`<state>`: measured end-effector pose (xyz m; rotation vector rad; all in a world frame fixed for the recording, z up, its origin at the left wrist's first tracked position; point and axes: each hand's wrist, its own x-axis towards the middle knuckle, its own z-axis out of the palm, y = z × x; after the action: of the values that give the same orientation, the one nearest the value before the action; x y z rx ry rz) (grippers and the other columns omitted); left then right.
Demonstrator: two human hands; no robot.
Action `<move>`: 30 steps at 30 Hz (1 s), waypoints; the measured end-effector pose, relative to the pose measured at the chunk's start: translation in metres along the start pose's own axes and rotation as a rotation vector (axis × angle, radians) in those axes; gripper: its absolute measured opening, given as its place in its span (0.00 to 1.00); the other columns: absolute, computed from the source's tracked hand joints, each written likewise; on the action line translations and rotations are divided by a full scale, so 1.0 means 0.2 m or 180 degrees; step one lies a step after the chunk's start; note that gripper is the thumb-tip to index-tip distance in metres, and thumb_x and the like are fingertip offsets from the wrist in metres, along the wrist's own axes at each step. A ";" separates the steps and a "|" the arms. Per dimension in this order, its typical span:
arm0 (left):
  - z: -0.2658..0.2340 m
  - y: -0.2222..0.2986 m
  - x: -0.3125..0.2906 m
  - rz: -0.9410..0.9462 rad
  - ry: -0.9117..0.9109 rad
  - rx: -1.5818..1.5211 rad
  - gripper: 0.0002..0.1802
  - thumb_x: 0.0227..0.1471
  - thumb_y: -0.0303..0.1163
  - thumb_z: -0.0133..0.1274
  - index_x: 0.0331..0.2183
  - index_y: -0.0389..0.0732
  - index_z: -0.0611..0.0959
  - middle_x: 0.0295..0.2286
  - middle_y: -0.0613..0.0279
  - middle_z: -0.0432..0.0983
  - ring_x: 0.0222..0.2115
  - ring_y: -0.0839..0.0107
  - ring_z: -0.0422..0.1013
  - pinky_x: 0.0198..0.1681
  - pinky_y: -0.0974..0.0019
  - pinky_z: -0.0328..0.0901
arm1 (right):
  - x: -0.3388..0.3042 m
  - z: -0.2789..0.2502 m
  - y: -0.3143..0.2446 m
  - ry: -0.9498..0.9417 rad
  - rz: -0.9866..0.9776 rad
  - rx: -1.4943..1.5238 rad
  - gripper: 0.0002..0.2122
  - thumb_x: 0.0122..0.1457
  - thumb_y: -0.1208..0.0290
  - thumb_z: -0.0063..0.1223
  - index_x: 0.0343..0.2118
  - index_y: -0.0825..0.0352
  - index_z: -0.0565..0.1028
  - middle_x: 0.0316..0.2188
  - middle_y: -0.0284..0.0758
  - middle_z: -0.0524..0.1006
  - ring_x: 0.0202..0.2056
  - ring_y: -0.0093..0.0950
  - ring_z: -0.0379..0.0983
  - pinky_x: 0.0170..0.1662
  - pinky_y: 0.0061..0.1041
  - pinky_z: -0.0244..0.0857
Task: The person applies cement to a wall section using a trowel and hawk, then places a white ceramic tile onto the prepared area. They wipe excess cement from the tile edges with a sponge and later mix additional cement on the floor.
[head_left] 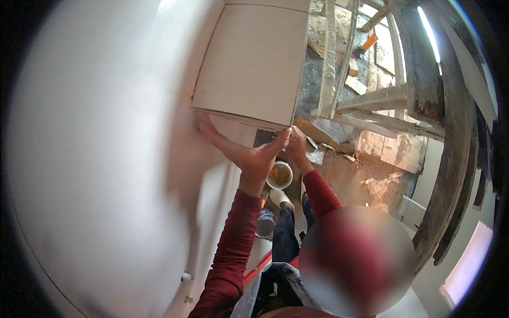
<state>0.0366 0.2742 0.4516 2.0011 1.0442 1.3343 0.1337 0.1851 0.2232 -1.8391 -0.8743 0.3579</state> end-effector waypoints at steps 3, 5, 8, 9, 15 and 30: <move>0.02 0.01 -0.01 0.0120 -0.0010 -0.0100 0.82 0.27 0.49 0.76 0.63 0.33 0.32 0.64 0.40 0.34 0.66 0.49 0.35 0.67 0.45 0.36 | 0.01 -0.03 -0.02 0.0087 0.0053 0.0051 0.09 0.51 0.72 0.63 0.32 0.68 0.76 0.29 0.41 0.78 0.30 0.39 0.77 0.33 0.33 0.70; 0.03 0.04 -0.01 -0.0064 -0.0006 -0.0397 0.79 0.30 0.44 0.75 0.64 0.36 0.31 0.65 0.42 0.34 0.66 0.52 0.35 0.68 0.47 0.34 | 0.02 -0.03 -0.03 0.0119 0.0119 0.0155 0.09 0.51 0.72 0.64 0.32 0.68 0.76 0.29 0.41 0.78 0.31 0.39 0.77 0.34 0.34 0.70; 0.03 0.04 -0.01 -0.0220 0.0048 -0.0480 0.80 0.30 0.43 0.75 0.64 0.36 0.30 0.65 0.43 0.34 0.66 0.53 0.36 0.68 0.48 0.34 | 0.02 -0.02 -0.02 0.0116 0.0045 0.0033 0.09 0.50 0.73 0.64 0.32 0.68 0.76 0.29 0.41 0.78 0.31 0.39 0.77 0.35 0.35 0.70; 0.02 0.04 -0.01 -0.0202 0.0003 -0.0358 0.80 0.29 0.45 0.76 0.64 0.35 0.31 0.65 0.42 0.35 0.66 0.51 0.37 0.67 0.47 0.36 | 0.01 -0.01 -0.02 0.0142 0.0058 0.0027 0.09 0.50 0.73 0.63 0.32 0.68 0.76 0.29 0.41 0.78 0.32 0.39 0.77 0.36 0.35 0.70; -0.01 0.03 -0.01 -0.0128 0.0005 0.0118 0.80 0.27 0.54 0.75 0.64 0.33 0.38 0.63 0.41 0.38 0.64 0.49 0.42 0.64 0.45 0.43 | -0.02 0.02 0.02 0.0140 0.0121 0.0085 0.09 0.49 0.77 0.60 0.35 0.68 0.76 0.32 0.41 0.78 0.33 0.38 0.77 0.37 0.34 0.70; -0.04 0.01 -0.03 0.0059 -0.0218 0.0404 0.83 0.27 0.57 0.74 0.64 0.36 0.32 0.65 0.43 0.31 0.67 0.51 0.35 0.68 0.46 0.35 | 0.00 -0.04 -0.06 0.0018 0.0322 0.0336 0.08 0.53 0.77 0.59 0.37 0.68 0.76 0.30 0.42 0.77 0.32 0.38 0.76 0.35 0.32 0.69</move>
<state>0.0292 0.2685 0.4520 2.1381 1.1061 1.2271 0.1324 0.1827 0.2375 -1.7894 -0.7459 0.4538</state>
